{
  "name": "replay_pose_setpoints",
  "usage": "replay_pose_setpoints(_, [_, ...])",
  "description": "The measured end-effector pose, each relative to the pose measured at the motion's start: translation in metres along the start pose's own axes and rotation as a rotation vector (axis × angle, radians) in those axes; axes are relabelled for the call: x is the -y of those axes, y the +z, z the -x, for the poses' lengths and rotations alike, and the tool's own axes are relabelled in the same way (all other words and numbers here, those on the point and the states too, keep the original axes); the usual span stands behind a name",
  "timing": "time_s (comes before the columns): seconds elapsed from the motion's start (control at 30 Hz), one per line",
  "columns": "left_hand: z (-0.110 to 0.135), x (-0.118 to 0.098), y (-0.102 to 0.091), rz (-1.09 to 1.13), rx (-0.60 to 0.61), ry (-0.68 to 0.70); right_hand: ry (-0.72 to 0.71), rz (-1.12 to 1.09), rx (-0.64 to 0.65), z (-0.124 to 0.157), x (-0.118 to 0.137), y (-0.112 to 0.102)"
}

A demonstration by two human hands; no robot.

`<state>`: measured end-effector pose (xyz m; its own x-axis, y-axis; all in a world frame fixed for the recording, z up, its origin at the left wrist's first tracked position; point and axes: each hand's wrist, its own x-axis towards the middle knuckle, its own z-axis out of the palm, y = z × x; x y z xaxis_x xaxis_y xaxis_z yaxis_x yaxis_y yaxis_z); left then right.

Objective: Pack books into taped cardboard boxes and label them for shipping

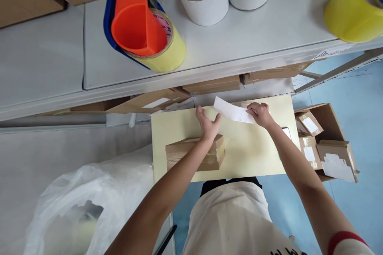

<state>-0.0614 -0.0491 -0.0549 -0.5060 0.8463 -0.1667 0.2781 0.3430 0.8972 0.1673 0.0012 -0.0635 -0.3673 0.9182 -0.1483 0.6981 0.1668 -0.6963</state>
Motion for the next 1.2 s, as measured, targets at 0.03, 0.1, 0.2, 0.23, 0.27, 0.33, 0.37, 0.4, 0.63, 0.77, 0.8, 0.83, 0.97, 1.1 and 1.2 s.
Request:
replay_pose_setpoints(0.03, [0.000,-0.007,-0.002,-0.135,0.007,0.145,-0.036,0.014,0.002,0.001,0.000,-0.001])
replay_pose_setpoints(0.1, [0.000,-0.024,-0.002,-0.390,0.196,0.409,-0.097,0.051,0.007,0.003,-0.001,-0.004])
replay_pose_setpoints(0.2, [0.000,-0.050,0.012,-0.631,0.568,0.615,-0.164,0.089,0.016,0.006,-0.001,-0.007])
replay_pose_setpoints(0.23, [-0.001,-0.056,0.018,-0.674,0.651,0.629,-0.177,0.097,0.018,0.006,-0.001,-0.008])
replay_pose_setpoints(0.27, [-0.002,-0.061,0.024,-0.702,0.709,0.620,-0.185,0.104,0.019,0.007,-0.001,-0.008])
replay_pose_setpoints(0.33, [-0.005,-0.065,0.035,-0.732,0.774,0.571,-0.190,0.114,0.022,0.007,-0.001,-0.007])
replay_pose_setpoints(0.37, [-0.006,-0.066,0.039,-0.737,0.789,0.545,-0.190,0.116,0.024,0.007,-0.001,-0.006])
replay_pose_setpoints(0.4, [-0.007,-0.065,0.041,-0.738,0.796,0.522,-0.189,0.116,0.024,0.007,-0.002,-0.005])
replay_pose_setpoints(0.63, [-0.018,-0.051,0.049,-0.695,0.719,0.305,-0.169,0.106,0.005,0.004,-0.008,0.000])
replay_pose_setpoints(0.77, [-0.030,-0.042,0.046,-0.650,0.705,0.400,-0.147,0.147,0.068,-0.001,-0.017,-0.002])
replay_pose_setpoints(0.8, [-0.034,-0.040,0.043,-0.653,0.659,0.422,-0.131,0.167,0.091,-0.003,-0.020,-0.002])
replay_pose_setpoints(0.83, [-0.038,-0.038,0.040,-0.651,0.602,0.435,-0.108,0.189,0.111,-0.005,-0.022,-0.002])
replay_pose_setpoints(0.97, [-0.051,-0.032,0.021,-0.497,0.422,0.401,0.013,0.274,0.102,-0.012,-0.024,0.001])
replay_pose_setpoints(1.1, [-0.048,-0.037,0.004,-0.264,0.371,0.262,0.003,0.156,-0.113,-0.005,-0.005,0.005])
replay_pose_setpoints(1.2, [-0.031,-0.051,-0.006,-0.085,0.363,0.201,-0.066,-0.229,-0.143,0.011,0.027,0.006])
